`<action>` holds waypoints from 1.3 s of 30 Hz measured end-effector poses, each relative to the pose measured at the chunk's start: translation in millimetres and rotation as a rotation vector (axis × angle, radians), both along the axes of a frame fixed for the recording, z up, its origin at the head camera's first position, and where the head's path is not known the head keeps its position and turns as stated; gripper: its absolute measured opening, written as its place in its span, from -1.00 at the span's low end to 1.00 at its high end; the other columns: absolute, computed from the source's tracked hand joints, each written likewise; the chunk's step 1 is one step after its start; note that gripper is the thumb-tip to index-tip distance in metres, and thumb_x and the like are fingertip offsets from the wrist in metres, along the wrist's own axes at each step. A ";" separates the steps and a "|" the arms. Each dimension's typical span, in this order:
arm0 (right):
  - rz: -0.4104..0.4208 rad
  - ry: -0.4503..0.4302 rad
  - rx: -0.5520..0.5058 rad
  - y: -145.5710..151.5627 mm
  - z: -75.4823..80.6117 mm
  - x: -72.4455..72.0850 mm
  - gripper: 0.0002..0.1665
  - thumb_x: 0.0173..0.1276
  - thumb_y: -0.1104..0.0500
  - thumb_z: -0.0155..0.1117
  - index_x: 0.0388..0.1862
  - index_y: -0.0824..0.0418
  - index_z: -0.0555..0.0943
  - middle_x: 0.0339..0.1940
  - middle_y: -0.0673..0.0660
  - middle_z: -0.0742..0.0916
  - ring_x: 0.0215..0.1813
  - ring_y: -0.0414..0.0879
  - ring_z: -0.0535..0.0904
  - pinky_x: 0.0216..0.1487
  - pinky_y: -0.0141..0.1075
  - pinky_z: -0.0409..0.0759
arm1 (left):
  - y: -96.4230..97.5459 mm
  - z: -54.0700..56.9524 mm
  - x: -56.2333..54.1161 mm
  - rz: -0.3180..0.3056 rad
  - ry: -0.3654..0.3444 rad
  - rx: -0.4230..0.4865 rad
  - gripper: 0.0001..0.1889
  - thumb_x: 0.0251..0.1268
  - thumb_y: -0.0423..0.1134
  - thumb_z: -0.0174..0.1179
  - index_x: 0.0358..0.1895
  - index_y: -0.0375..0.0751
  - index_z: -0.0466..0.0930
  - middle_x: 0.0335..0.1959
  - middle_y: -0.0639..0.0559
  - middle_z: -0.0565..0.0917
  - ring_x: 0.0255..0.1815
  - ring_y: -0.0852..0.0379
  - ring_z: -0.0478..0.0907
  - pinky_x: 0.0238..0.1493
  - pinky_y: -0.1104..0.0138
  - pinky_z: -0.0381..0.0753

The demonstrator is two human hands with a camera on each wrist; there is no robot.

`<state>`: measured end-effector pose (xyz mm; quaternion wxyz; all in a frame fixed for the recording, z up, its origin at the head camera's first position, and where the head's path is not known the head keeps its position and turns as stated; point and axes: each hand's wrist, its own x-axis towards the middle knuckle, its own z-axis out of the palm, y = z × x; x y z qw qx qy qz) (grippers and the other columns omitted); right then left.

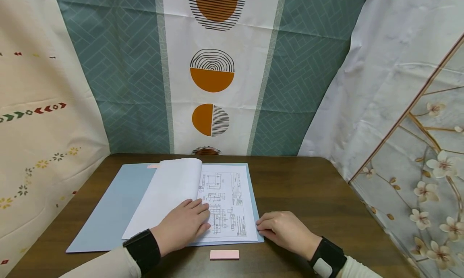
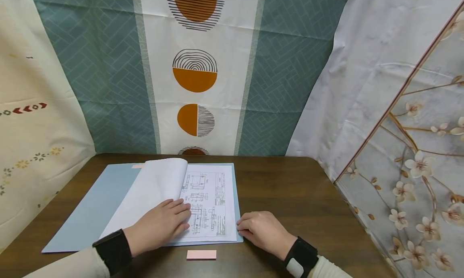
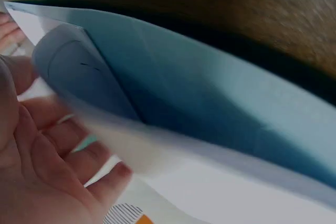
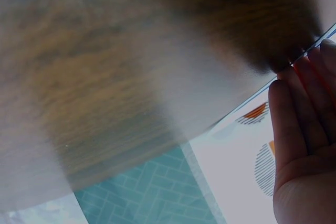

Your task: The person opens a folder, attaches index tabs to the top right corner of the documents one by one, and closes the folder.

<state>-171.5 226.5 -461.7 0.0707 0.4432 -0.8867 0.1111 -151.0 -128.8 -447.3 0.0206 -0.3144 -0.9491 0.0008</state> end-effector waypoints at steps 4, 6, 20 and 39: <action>0.003 0.009 0.002 -1.0 0.8 -1.0 -0.80 0.36 0.20 0.69 -0.05 0.06 0.93 -0.05 -0.09 0.86 -0.07 -0.27 0.79 0.05 -0.29 0.78 | -2.6 -2.6 -0.9 0.087 -0.004 0.028 -0.45 0.54 0.09 0.37 0.35 -0.24 0.71 0.43 -0.13 0.68 0.56 -0.20 0.51 0.55 -0.14 0.43; 0.002 0.011 0.004 -1.4 1.8 -1.3 -0.80 0.35 0.20 0.70 -0.05 0.06 0.93 -0.05 -0.09 0.86 -0.07 -0.27 0.79 0.05 -0.29 0.78 | -2.8 -2.4 -0.7 0.115 -0.014 0.030 -0.42 0.52 0.10 0.39 0.37 -0.24 0.70 0.46 -0.15 0.65 0.58 -0.21 0.48 0.56 -0.11 0.43; -0.024 0.012 0.011 -2.2 1.9 0.2 -0.79 0.35 0.19 0.70 -0.05 0.06 0.93 -0.05 -0.09 0.86 -0.09 -0.26 0.78 0.05 -0.27 0.78 | -0.1 -2.2 -3.6 0.175 -0.024 0.021 -0.33 0.47 0.15 0.39 0.43 -0.27 0.66 0.53 -0.29 0.56 0.57 -0.30 0.47 0.54 -0.16 0.44; -0.003 0.035 0.023 -3.5 0.5 1.5 -0.77 0.32 0.21 0.72 -0.05 0.09 0.93 -0.05 -0.05 0.87 -0.08 -0.23 0.80 0.05 -0.26 0.79 | 8.2 0.5 5.2 0.046 0.103 -0.063 -0.46 0.41 0.11 0.46 0.27 -0.19 0.77 0.41 -0.13 0.69 0.53 -0.19 0.54 0.56 -0.15 0.42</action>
